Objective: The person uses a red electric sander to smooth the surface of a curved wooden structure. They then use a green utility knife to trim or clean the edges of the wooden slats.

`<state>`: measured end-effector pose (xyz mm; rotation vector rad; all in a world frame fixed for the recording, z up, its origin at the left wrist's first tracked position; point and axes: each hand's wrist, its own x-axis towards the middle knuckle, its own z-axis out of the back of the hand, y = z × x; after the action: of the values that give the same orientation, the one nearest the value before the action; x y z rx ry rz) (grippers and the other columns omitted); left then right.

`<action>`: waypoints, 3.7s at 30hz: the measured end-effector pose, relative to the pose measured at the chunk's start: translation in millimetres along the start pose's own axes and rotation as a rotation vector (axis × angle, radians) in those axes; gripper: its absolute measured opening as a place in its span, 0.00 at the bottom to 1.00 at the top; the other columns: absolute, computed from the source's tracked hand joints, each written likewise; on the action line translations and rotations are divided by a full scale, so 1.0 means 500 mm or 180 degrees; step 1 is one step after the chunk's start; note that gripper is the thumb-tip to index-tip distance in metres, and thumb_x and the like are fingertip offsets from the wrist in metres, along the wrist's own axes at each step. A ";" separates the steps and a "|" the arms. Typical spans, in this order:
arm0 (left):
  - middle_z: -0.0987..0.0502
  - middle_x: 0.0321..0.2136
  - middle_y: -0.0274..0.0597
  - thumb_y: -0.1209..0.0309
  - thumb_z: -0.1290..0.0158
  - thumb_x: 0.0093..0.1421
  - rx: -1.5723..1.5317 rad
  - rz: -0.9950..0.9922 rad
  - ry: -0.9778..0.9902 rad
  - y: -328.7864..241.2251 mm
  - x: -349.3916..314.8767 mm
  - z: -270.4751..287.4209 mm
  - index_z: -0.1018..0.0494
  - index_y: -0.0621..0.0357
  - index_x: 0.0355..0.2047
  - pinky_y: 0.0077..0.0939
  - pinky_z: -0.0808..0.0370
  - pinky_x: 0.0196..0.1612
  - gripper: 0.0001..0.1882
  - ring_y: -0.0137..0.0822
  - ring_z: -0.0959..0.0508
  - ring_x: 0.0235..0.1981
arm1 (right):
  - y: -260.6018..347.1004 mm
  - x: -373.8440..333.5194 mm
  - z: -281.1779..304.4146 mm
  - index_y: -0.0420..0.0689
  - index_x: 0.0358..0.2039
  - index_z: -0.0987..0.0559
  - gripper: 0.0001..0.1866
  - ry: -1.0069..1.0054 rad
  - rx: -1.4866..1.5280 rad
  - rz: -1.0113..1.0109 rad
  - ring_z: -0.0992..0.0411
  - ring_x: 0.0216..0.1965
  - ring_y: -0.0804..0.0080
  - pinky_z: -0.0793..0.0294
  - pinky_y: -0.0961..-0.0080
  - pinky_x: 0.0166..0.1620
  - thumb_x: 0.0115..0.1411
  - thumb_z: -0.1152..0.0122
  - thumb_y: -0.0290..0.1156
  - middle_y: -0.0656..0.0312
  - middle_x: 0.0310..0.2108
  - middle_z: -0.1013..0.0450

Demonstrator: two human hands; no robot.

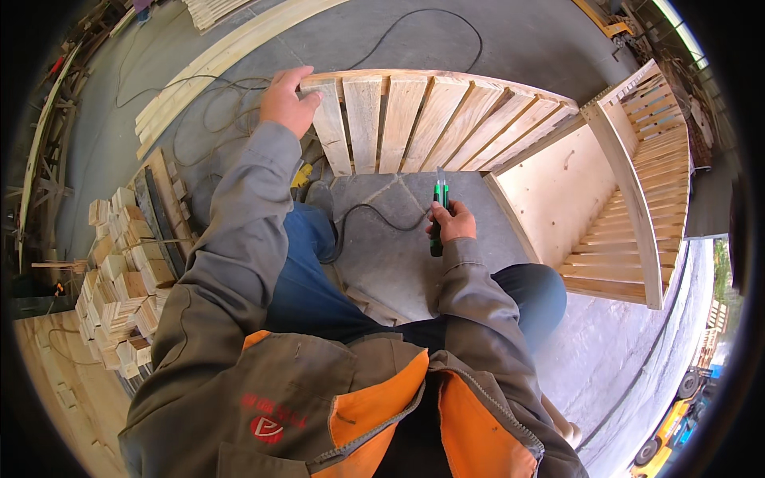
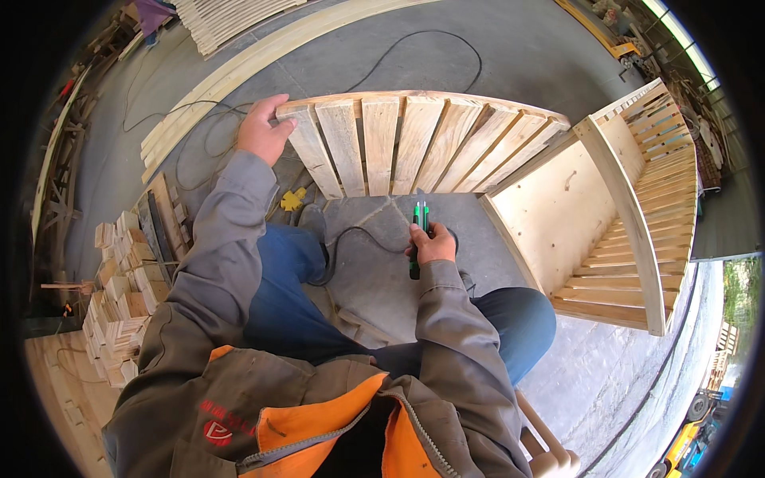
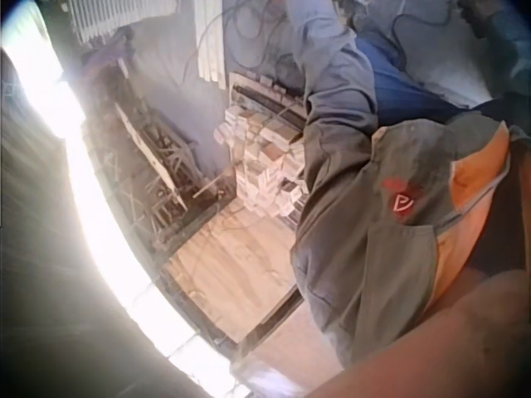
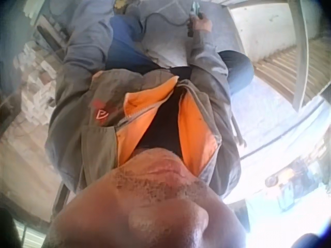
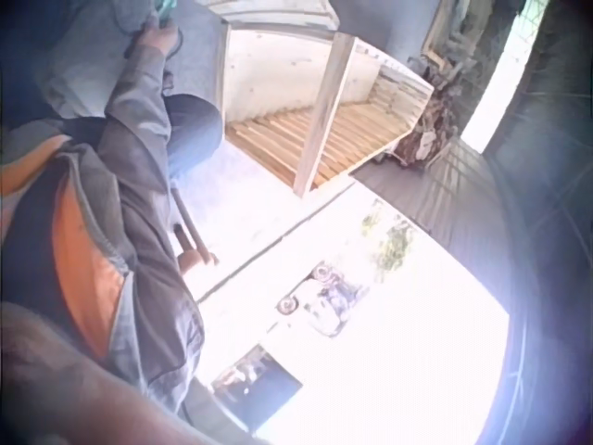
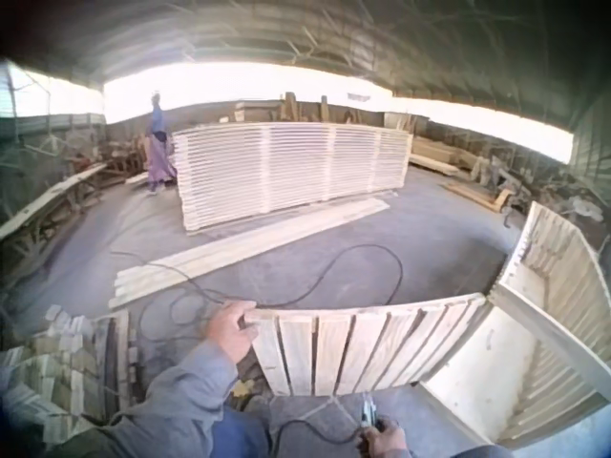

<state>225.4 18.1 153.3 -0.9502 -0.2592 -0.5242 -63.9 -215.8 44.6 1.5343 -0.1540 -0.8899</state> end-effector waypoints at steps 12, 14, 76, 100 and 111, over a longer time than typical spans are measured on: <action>0.23 0.52 0.55 0.80 0.38 0.56 -0.1503 0.0693 0.0098 0.039 -0.060 -0.015 0.36 0.72 0.61 0.30 0.22 0.52 0.32 0.38 0.21 0.49 | 0.062 -0.053 0.002 0.30 0.45 0.25 0.17 -0.0114 -0.0087 0.0335 0.26 0.18 0.72 0.28 0.74 0.21 0.62 0.34 0.29 0.58 0.25 0.25; 0.22 0.50 0.54 0.79 0.37 0.56 -0.1498 0.0713 0.0103 0.025 -0.067 -0.007 0.34 0.73 0.59 0.30 0.21 0.49 0.31 0.37 0.19 0.46 | 0.077 -0.055 0.018 0.30 0.45 0.25 0.17 -0.0151 0.0016 0.0385 0.26 0.19 0.72 0.28 0.75 0.22 0.62 0.34 0.29 0.58 0.26 0.25; 0.21 0.38 0.33 0.70 0.41 0.63 -0.1063 0.0568 0.0353 0.012 -0.097 0.027 0.27 0.63 0.53 0.18 0.29 0.34 0.20 0.21 0.25 0.34 | 0.220 0.122 -0.003 0.32 0.34 0.25 0.29 -0.0439 -0.0390 0.1499 0.26 0.32 0.44 0.29 0.56 0.38 0.70 0.50 0.51 0.40 0.27 0.26; 0.21 0.42 0.38 0.74 0.42 0.63 -0.1103 0.0691 0.0463 -0.007 -0.096 0.037 0.28 0.66 0.53 0.21 0.26 0.43 0.19 0.25 0.23 0.39 | 0.230 0.110 0.035 0.34 0.38 0.23 0.25 -0.0687 -0.1338 0.1678 0.26 0.39 0.38 0.28 0.53 0.42 0.69 0.46 0.49 0.39 0.34 0.24; 0.21 0.44 0.41 0.75 0.42 0.63 -0.1019 0.0763 0.0493 -0.009 -0.097 0.034 0.29 0.68 0.54 0.22 0.25 0.47 0.20 0.27 0.22 0.42 | 0.250 0.091 0.058 0.33 0.38 0.23 0.26 -0.1029 -0.1680 0.2028 0.26 0.39 0.38 0.28 0.52 0.42 0.68 0.46 0.49 0.39 0.36 0.25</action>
<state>182.3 45.1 144.8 -1.2260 0.0818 -0.4215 -0.3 -290.1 139.4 0.7644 -0.5614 -0.5874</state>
